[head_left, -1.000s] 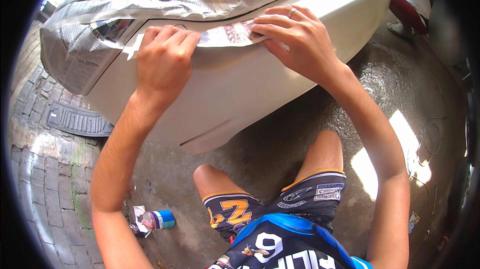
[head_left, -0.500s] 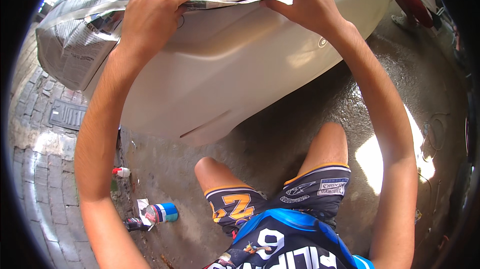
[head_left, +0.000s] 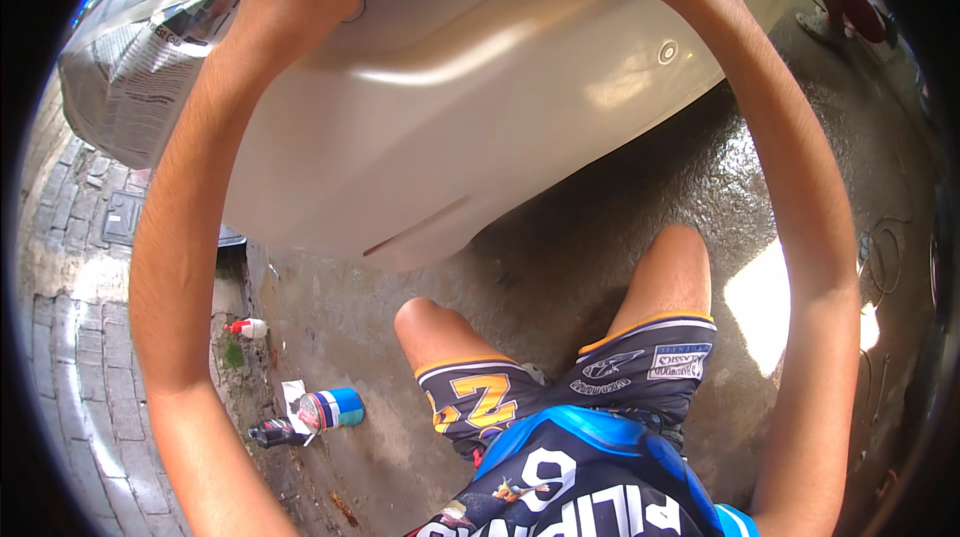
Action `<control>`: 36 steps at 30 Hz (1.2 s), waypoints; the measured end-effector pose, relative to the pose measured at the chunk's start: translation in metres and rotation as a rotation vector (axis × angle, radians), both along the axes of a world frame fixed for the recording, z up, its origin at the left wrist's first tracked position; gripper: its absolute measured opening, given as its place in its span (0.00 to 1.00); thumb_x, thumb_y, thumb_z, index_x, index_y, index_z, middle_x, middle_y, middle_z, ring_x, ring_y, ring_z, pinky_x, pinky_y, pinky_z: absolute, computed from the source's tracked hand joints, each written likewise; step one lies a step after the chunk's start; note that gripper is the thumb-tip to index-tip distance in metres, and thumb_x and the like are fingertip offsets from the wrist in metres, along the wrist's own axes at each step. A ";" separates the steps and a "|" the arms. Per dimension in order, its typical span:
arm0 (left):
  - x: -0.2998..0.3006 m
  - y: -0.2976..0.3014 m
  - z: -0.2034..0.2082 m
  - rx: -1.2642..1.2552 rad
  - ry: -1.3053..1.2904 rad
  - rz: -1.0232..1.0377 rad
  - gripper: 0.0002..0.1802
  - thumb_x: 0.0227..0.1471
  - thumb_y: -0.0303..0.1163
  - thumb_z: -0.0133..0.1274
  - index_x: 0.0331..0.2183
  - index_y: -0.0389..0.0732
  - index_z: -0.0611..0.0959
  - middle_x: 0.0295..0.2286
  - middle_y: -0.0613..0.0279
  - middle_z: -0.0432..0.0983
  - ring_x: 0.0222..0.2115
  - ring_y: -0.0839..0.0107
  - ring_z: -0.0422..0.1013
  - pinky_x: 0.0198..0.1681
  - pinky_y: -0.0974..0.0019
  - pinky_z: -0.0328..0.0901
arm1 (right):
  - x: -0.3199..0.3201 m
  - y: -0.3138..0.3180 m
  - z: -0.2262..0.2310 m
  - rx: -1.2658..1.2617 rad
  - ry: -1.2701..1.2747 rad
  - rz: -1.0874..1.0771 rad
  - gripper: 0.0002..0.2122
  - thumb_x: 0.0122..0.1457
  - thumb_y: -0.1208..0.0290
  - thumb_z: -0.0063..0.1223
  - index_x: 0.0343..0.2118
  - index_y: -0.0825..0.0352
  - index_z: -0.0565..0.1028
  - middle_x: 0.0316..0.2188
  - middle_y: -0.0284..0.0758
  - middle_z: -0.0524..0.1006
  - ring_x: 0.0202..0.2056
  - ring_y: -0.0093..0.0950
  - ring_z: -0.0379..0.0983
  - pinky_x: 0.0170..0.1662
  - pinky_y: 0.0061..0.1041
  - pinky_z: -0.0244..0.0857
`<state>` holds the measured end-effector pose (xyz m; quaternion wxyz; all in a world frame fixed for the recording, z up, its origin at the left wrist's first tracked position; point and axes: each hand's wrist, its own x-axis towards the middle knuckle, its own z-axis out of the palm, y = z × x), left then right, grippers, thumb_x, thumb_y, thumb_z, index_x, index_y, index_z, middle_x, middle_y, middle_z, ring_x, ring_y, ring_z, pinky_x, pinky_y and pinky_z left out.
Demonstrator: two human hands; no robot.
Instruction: The person sits on the floor and uses masking tape to secure newspaper sheets over a white car bumper. They repeatedly tear strips of tape, press them onto the bumper, and smooth the newspaper to cover the surface.
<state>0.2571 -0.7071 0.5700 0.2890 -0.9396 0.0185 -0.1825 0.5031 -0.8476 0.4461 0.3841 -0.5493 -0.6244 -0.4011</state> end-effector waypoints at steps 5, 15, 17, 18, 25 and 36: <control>-0.002 0.001 -0.006 0.114 -0.009 -0.118 0.03 0.41 0.21 0.58 0.22 0.37 0.80 0.22 0.51 0.78 0.32 0.52 0.77 0.42 0.52 0.69 | 0.002 0.001 0.000 0.013 -0.047 0.043 0.04 0.49 0.71 0.66 0.28 0.60 0.82 0.30 0.31 0.81 0.38 0.34 0.78 0.42 0.37 0.72; 0.007 0.000 -0.011 0.008 -0.010 -0.019 0.05 0.42 0.21 0.60 0.23 0.36 0.78 0.25 0.50 0.77 0.33 0.51 0.76 0.41 0.51 0.69 | 0.023 -0.003 0.012 -0.038 -0.234 0.091 0.04 0.47 0.73 0.64 0.27 0.60 0.81 0.29 0.29 0.80 0.37 0.33 0.78 0.45 0.35 0.71; 0.010 -0.003 -0.014 -0.014 -0.010 -0.062 0.06 0.42 0.20 0.60 0.24 0.36 0.78 0.26 0.50 0.77 0.34 0.51 0.76 0.41 0.51 0.69 | 0.028 -0.005 0.012 -0.026 -0.252 0.073 0.04 0.47 0.73 0.64 0.27 0.61 0.81 0.29 0.30 0.80 0.38 0.34 0.77 0.45 0.35 0.71; 0.012 -0.005 -0.016 -0.018 -0.011 -0.090 0.06 0.42 0.20 0.60 0.25 0.36 0.78 0.26 0.50 0.77 0.34 0.51 0.76 0.41 0.51 0.69 | 0.030 -0.006 0.012 -0.018 -0.259 0.065 0.04 0.47 0.73 0.64 0.27 0.61 0.81 0.29 0.31 0.79 0.38 0.34 0.77 0.44 0.35 0.71; 0.011 -0.002 -0.023 0.003 -0.053 -0.190 0.10 0.41 0.18 0.61 0.29 0.36 0.78 0.27 0.50 0.78 0.35 0.51 0.76 0.41 0.51 0.69 | 0.035 -0.011 0.007 -0.078 -0.121 0.062 0.04 0.50 0.70 0.65 0.28 0.62 0.80 0.29 0.34 0.79 0.36 0.38 0.77 0.44 0.37 0.72; -0.006 0.001 -0.014 -0.358 -0.112 -0.067 0.14 0.40 0.16 0.63 0.33 0.35 0.81 0.27 0.51 0.80 0.33 0.51 0.78 0.43 0.56 0.71 | 0.042 -0.012 0.007 -0.120 -0.133 0.045 0.06 0.51 0.68 0.67 0.26 0.63 0.80 0.29 0.34 0.79 0.35 0.38 0.77 0.43 0.37 0.70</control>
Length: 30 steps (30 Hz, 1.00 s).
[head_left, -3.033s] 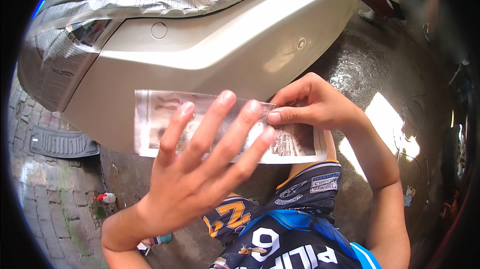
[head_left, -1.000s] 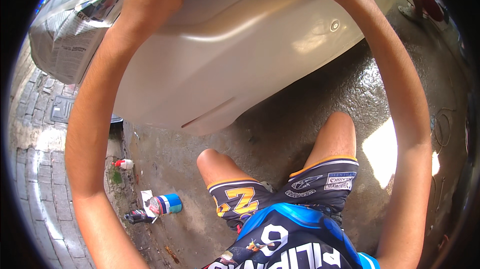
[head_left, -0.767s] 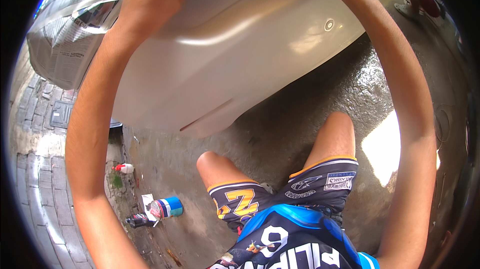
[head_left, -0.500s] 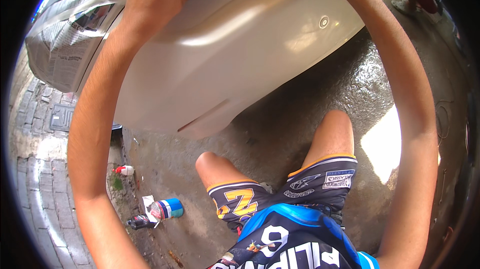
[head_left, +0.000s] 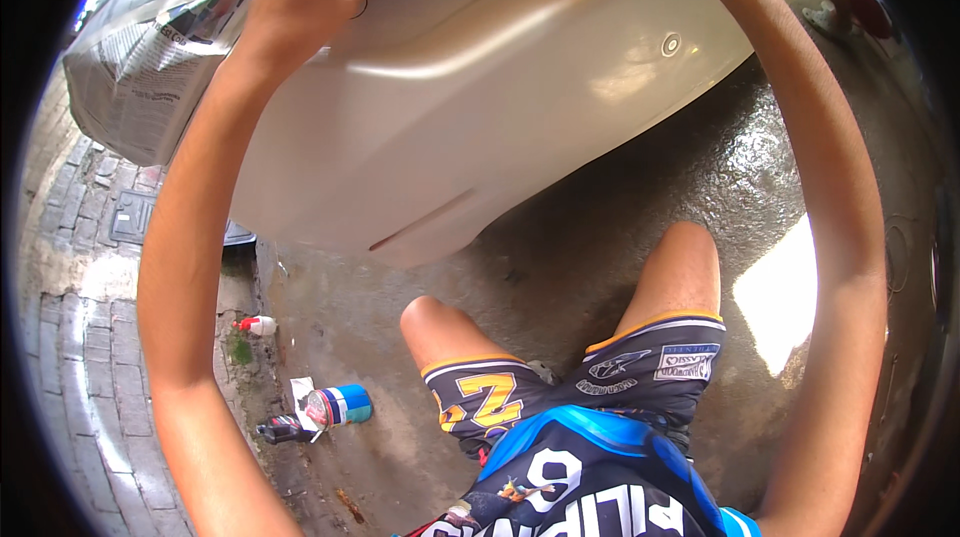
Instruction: The person sits on the floor and uses masking tape to secure newspaper sheets over a white car bumper. They repeatedly tear strips of tape, press them onto the bumper, and smooth the newspaper to cover the surface.
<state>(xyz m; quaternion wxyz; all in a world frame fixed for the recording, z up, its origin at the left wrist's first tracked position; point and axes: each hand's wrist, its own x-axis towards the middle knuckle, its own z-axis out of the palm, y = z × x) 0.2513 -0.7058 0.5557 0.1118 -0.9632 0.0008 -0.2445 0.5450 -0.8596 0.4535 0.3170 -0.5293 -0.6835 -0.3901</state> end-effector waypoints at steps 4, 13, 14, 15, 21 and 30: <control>-0.006 0.009 -0.001 0.061 -0.056 -0.059 0.12 0.39 0.16 0.65 0.30 0.36 0.82 0.26 0.52 0.81 0.32 0.54 0.77 0.40 0.57 0.71 | -0.001 0.000 0.001 0.000 0.009 0.006 0.05 0.51 0.70 0.66 0.26 0.62 0.80 0.28 0.33 0.80 0.36 0.37 0.77 0.42 0.36 0.71; -0.004 0.020 0.004 0.411 0.131 -0.335 0.11 0.38 0.17 0.64 0.27 0.37 0.80 0.25 0.57 0.76 0.33 0.54 0.74 0.37 0.56 0.70 | 0.000 0.001 0.001 0.064 -0.052 -0.008 0.05 0.51 0.71 0.65 0.25 0.63 0.79 0.27 0.33 0.79 0.37 0.37 0.76 0.43 0.36 0.70; -0.004 0.019 0.005 0.381 0.125 -0.361 0.11 0.38 0.17 0.63 0.27 0.37 0.80 0.26 0.57 0.76 0.33 0.54 0.74 0.37 0.56 0.70 | 0.000 0.000 0.001 0.074 -0.078 -0.012 0.05 0.50 0.71 0.65 0.25 0.63 0.78 0.27 0.33 0.78 0.37 0.37 0.76 0.43 0.36 0.70; -0.004 0.019 0.006 0.410 0.095 -0.323 0.12 0.37 0.17 0.63 0.28 0.37 0.80 0.27 0.56 0.76 0.34 0.54 0.74 0.37 0.56 0.70 | 0.001 0.000 0.000 0.082 -0.102 -0.015 0.05 0.50 0.71 0.65 0.25 0.64 0.78 0.27 0.34 0.78 0.36 0.38 0.76 0.43 0.36 0.70; -0.008 0.017 0.003 0.529 0.142 -0.173 0.15 0.35 0.16 0.62 0.30 0.37 0.79 0.29 0.53 0.76 0.34 0.52 0.74 0.37 0.54 0.70 | 0.002 0.000 -0.003 0.080 -0.008 -0.001 0.07 0.50 0.70 0.65 0.24 0.64 0.77 0.26 0.35 0.77 0.36 0.39 0.76 0.43 0.38 0.70; 0.001 0.023 -0.002 0.369 0.077 -0.098 0.13 0.35 0.19 0.63 0.28 0.38 0.79 0.25 0.57 0.75 0.34 0.53 0.74 0.37 0.55 0.70 | -0.008 -0.011 -0.003 -0.016 0.054 -0.079 0.08 0.48 0.71 0.66 0.32 0.61 0.82 0.34 0.34 0.81 0.42 0.36 0.77 0.48 0.37 0.68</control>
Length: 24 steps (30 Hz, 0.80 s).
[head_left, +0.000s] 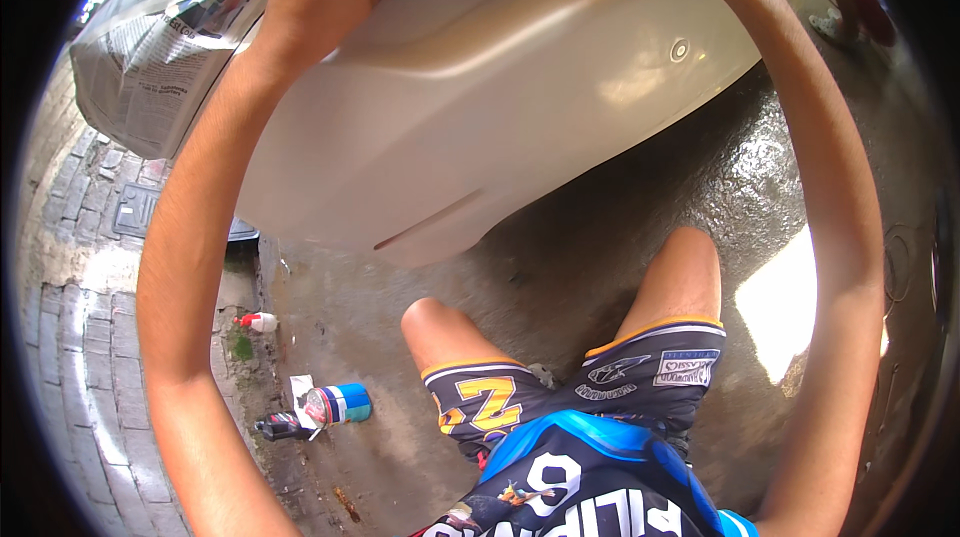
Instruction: The person sits on the floor and uses masking tape to secure newspaper sheets over a white car bumper. They repeatedly tear strips of tape, press them onto the bumper, and smooth the newspaper to cover the surface.
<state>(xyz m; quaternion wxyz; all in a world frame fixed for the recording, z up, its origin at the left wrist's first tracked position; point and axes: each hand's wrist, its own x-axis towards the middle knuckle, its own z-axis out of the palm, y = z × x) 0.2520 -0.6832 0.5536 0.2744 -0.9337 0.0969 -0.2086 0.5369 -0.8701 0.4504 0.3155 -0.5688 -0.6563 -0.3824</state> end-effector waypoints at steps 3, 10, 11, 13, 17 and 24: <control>-0.003 0.001 -0.011 0.054 -0.035 -0.062 0.10 0.43 0.21 0.64 0.30 0.41 0.80 0.30 0.65 0.80 0.35 0.60 0.75 0.40 0.58 0.71 | -0.018 -0.008 -0.002 0.097 -0.065 -0.028 0.15 0.45 0.74 0.66 0.40 0.59 0.82 0.41 0.32 0.81 0.47 0.33 0.76 0.53 0.37 0.65; -0.003 0.004 -0.020 0.156 -0.084 -0.051 0.07 0.48 0.26 0.61 0.30 0.42 0.78 0.27 0.66 0.77 0.35 0.63 0.75 0.38 0.58 0.71 | -0.075 0.005 -0.003 0.121 -0.153 0.154 0.25 0.40 0.70 0.72 0.46 0.57 0.79 0.45 0.29 0.78 0.52 0.31 0.73 0.55 0.36 0.66; -0.002 0.005 -0.019 0.145 -0.084 -0.052 0.07 0.48 0.26 0.61 0.30 0.42 0.78 0.28 0.66 0.77 0.35 0.63 0.75 0.38 0.59 0.71 | -0.081 0.010 -0.003 0.111 -0.156 0.139 0.25 0.40 0.69 0.72 0.45 0.57 0.79 0.45 0.29 0.78 0.51 0.31 0.73 0.55 0.36 0.66; -0.001 0.004 -0.018 0.164 -0.098 -0.079 0.07 0.47 0.26 0.61 0.30 0.42 0.78 0.28 0.67 0.77 0.35 0.63 0.75 0.38 0.58 0.71 | -0.093 0.018 -0.003 0.091 -0.162 0.110 0.24 0.40 0.68 0.72 0.44 0.59 0.79 0.43 0.30 0.78 0.49 0.32 0.74 0.53 0.37 0.67; 0.000 0.000 -0.015 0.206 -0.101 -0.127 0.13 0.42 0.22 0.63 0.34 0.42 0.81 0.27 0.65 0.75 0.33 0.63 0.74 0.38 0.61 0.72 | -0.113 0.033 -0.005 0.186 -0.149 0.069 0.11 0.43 0.68 0.69 0.31 0.62 0.80 0.35 0.31 0.78 0.41 0.31 0.76 0.49 0.35 0.70; -0.011 0.000 0.010 -0.022 -0.039 0.014 0.08 0.38 0.21 0.63 0.25 0.40 0.81 0.27 0.58 0.78 0.37 0.55 0.74 0.44 0.55 0.70 | -0.118 0.051 -0.005 0.257 -0.010 -0.048 0.03 0.47 0.72 0.59 0.21 0.63 0.77 0.25 0.34 0.79 0.31 0.34 0.79 0.39 0.36 0.74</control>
